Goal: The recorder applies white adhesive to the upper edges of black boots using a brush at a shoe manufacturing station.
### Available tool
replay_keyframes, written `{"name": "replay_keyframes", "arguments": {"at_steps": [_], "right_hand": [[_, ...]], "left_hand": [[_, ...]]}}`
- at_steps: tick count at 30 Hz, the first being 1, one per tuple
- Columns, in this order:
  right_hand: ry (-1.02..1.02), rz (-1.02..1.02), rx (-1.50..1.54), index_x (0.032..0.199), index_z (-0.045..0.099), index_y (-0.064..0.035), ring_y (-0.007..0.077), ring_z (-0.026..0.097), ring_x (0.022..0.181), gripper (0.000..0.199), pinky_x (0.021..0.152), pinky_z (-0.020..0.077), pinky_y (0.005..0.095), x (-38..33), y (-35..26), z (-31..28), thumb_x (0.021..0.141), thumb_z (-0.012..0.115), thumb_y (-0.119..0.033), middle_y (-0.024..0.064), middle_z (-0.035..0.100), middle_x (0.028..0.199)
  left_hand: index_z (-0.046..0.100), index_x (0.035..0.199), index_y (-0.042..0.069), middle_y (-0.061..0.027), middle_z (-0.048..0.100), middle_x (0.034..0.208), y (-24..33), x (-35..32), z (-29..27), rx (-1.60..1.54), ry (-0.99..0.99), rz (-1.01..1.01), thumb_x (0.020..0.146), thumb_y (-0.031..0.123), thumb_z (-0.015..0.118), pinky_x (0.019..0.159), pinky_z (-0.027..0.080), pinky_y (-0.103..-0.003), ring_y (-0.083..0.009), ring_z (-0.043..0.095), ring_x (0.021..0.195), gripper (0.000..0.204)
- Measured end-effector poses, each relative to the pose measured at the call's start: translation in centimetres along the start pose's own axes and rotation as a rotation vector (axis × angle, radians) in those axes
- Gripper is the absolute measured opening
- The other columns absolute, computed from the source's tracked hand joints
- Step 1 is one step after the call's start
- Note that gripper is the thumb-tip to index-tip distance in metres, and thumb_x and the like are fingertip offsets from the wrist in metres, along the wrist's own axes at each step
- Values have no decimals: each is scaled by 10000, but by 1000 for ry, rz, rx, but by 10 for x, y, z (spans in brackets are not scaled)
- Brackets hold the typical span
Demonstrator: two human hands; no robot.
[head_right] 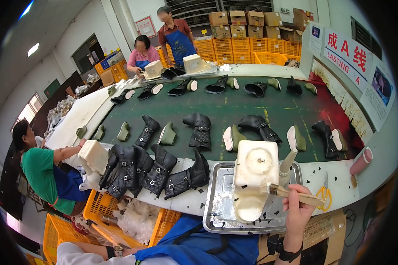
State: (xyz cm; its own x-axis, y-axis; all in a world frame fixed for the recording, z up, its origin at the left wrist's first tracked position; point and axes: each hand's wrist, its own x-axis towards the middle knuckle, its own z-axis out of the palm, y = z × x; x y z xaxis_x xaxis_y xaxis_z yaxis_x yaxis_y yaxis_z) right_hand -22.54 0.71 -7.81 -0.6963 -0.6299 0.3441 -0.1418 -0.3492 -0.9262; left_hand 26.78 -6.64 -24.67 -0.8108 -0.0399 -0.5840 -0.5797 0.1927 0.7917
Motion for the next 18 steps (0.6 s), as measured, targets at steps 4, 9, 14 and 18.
{"name": "replay_keyframes", "arguments": {"at_steps": [4, 9, 14, 18], "right_hand": [[88, -7, -60, 966, 574, 1, 52, 447, 510, 145, 451, 343, 160, -8, 10, 7, 868, 537, -100, 46, 554, 696], [173, 27, -213, 999, 565, 8, 56, 428, 517, 176, 475, 337, 167, -34, 25, 2, 846, 537, -74, 51, 557, 716], [222, -102, -542, 1060, 548, -25, 20, 357, 586, 211, 517, 297, 169, -40, 40, -46, 884, 491, -127, -25, 487, 775], [46, -504, -742, 956, 584, 99, 153, 489, 629, 200, 570, 428, 256, -41, 13, -51, 854, 546, -70, 117, 570, 819]], "left_hand": [[550, 1000, -13, -168, 617, 923, -3, 2, -10, -150, -8, 143, 829, 190, 519, 768, 448, -365, -280, 583, 865, 266], [554, 1006, -18, -181, 616, 918, 70, 3, -56, 201, -321, 71, 815, 175, 539, 738, 455, -375, -289, 587, 845, 272], [433, 1205, 17, -202, 533, 1080, 158, 24, -151, 488, 384, 11, 814, 191, 568, 825, 444, -381, -322, 535, 978, 449], [308, 1317, 58, -199, 406, 1240, 152, 62, -189, 787, 1267, 218, 719, 173, 667, 938, 357, -407, -346, 401, 1147, 707]]}}
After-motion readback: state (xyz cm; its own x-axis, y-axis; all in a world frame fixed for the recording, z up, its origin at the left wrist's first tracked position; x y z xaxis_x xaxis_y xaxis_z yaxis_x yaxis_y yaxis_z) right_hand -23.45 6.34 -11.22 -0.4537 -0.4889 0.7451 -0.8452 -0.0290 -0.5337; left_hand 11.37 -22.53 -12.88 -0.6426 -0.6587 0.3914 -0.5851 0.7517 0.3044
